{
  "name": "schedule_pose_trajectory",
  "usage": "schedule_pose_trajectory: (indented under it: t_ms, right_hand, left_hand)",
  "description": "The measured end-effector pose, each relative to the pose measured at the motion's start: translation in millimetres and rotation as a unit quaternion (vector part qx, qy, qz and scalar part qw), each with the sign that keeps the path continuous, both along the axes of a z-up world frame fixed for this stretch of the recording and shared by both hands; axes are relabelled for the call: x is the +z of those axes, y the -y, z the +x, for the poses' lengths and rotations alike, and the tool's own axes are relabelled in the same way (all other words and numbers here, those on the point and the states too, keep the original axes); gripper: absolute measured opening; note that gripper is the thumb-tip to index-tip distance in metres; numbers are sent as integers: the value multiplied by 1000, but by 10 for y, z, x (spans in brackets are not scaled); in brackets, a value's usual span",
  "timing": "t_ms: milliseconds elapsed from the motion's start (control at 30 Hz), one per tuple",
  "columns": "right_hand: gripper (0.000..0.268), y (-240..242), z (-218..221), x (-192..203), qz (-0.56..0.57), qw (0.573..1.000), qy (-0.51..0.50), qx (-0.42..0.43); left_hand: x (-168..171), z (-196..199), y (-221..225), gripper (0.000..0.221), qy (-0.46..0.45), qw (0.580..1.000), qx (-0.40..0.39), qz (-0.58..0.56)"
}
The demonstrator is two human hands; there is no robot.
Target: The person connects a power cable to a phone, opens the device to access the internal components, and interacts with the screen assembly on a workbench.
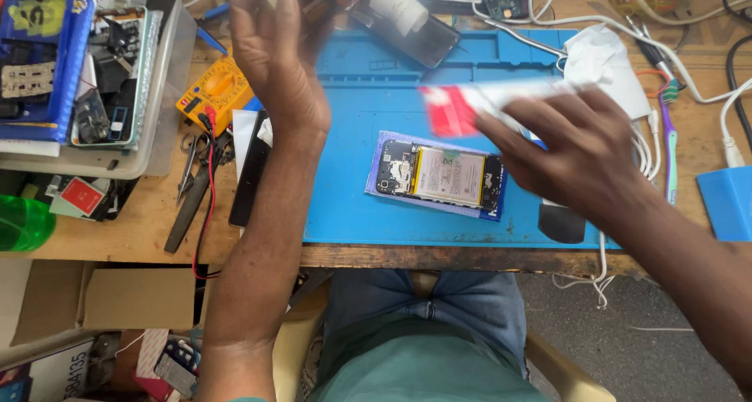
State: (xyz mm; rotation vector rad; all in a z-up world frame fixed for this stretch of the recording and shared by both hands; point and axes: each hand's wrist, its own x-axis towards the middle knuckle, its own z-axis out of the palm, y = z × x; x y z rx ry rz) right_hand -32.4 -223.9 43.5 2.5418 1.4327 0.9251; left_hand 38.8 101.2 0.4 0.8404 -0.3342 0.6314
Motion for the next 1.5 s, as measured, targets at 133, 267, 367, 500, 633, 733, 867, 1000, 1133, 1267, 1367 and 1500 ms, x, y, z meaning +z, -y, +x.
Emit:
schedule_pose_trajectory:
  t_ms: [133,267,367,500,633,733,867,1000,1133,1267,1367,1500]
  right_hand:
    - [38,221,-592,-233,-39,976,-169,-130]
    - [50,78,-634,-259,14,976,-190,-102]
    - [51,-87,-420,-223,11,966,-244,-81]
    - [48,-197,-189,-214,6,922,-382,-57]
    - [49,-208,-76,-245,13,930,-365,-34]
    - [53,-270,154,-321,14,939,-343,-11]
    - [49,-429,374,-466,32,935,-351,-32]
    - [54,-494,311,-519,45,934,-351,-44]
    - [55,-274,289,-403,19,928,-372,-20]
    - [65,-160,206,-282,42,944,-328,-21]
    - [58,-176,156,-132,180,931,-319,-10]
    - [68,-228,76,60,230,934,-272,32]
  left_hand:
    - [-63,15,93,36,-28,999,24,0]
    - [-67,-8,164,35,-41,999,10,18]
    - [-111,-5,151,35,-30,999,3,19]
    - [-207,61,88,27,-32,999,22,16]
    - [-236,81,80,33,-35,999,-7,2]
    - [-219,33,94,35,-35,999,-26,10]
    - [-171,-7,89,39,-42,998,-18,30]
    - [-154,-8,48,38,-51,997,9,49]
    - [-206,34,32,40,-61,996,15,63]
    - [-180,29,118,49,-76,992,5,105]
    - [-138,-155,261,55,-118,982,-127,80]
    - [-150,-631,601,52,-155,954,-241,86]
